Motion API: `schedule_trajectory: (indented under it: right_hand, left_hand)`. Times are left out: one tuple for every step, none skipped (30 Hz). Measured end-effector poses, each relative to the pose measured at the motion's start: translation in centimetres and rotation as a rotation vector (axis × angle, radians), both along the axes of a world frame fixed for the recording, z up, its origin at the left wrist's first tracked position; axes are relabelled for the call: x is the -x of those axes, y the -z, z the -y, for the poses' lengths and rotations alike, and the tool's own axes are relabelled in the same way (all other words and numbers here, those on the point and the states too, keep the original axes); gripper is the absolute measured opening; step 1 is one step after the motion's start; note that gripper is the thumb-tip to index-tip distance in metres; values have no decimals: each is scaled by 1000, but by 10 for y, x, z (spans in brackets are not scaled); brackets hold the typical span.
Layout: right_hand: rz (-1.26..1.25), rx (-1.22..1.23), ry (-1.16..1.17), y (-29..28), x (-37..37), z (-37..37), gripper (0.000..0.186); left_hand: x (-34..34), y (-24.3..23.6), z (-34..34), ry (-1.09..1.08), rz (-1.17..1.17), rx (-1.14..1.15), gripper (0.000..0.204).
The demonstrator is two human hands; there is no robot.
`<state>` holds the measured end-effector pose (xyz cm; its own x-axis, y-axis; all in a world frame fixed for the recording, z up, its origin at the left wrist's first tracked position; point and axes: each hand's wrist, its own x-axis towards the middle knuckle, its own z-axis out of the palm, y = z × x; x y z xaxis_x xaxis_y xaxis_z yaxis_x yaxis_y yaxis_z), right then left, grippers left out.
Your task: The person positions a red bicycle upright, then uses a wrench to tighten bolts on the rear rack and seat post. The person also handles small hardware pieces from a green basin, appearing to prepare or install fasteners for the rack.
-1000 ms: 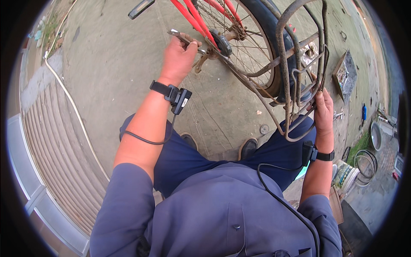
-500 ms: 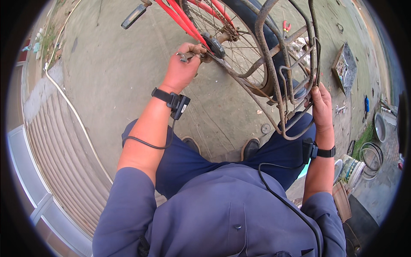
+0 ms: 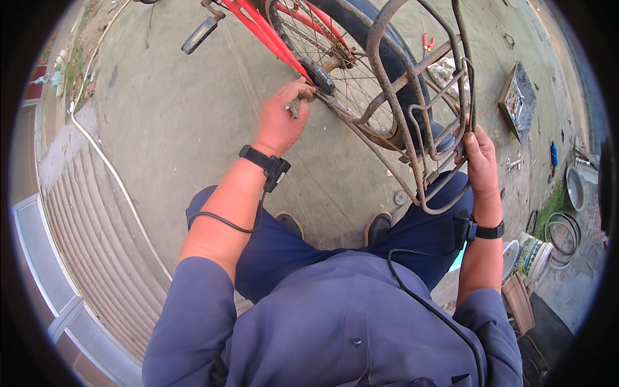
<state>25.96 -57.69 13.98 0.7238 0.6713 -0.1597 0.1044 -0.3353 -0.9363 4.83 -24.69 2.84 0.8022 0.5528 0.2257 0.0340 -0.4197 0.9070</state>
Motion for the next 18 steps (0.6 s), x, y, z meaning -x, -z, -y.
schedule_trajectory:
  right_hand:
    - [-7, 15, -14, -2, 1, 1, 52]
    - [-55, -6, 27, -3, 2, 3, 46]
    - [-41, -7, 9, -5, 2, 4, 46]
    - [-37, -4, 1, -7, 2, 6, 47]
    - [-32, -2, 9, -9, 2, 6, 47]
    - [-8, -3, 2, -10, 1, 7, 47]
    - [17, -4, 12, -11, 1, 8, 47]
    - [46, 4, 28, -11, 0, 8, 48]
    - [24, -7, 19, -12, 1, 9, 48]
    - [5, -9, 16, -13, 1, 9, 48]
    - [-10, 5, 27, -13, 1, 10, 48]
    - [-35, -22, 11, -13, 1, 11, 48]
    - [-16, -22, -4, -12, 2, 11, 49]
    - [11, -25, 0, -11, 3, 11, 51]
    - [26, -25, 1, -11, 3, 11, 52]
    - [41, -25, 1, -10, 3, 11, 53]
    - [44, -22, -1, -10, 3, 11, 53]
    - [55, -4, 5, -10, 2, 11, 53]
  left_hand:
    - [0, -1, 3, -4, 28, -67, 15]
    - [-1, -3, 5, -2, 58, -138, 16]
    - [-3, -4, 6, -16, 49, -135, 16]
    - [-4, -6, 7, -23, 41, -137, 16]
    - [-5, -7, 7, -37, 43, -135, 16]
    - [-6, -8, 8, -19, 30, -201, 17]
    - [-6, -9, 10, -8, 27, -264, 17]
    - [-6, -10, 12, 3, 27, -328, 17]
    - [-5, -10, 15, -11, 25, -320, 18]
    - [-4, -10, 17, -24, 27, -313, 18]
    - [-3, -10, 19, -36, 28, -305, 19]
    - [-2, -9, 20, -24, 34, -314, 18]
    - [-2, -8, 20, -12, 39, -322, 17]
    - [-1, -7, 20, 1, 72, -346, 17]
    - [-2, -6, 16, -53, 54, -216, 16]
    - [-5, -6, 10, -106, 63, -101, 15]
    - [-6, -5, 6, -163, 40, 30, 15]
    - [-7, -5, 1, -169, 12, 187, 14]
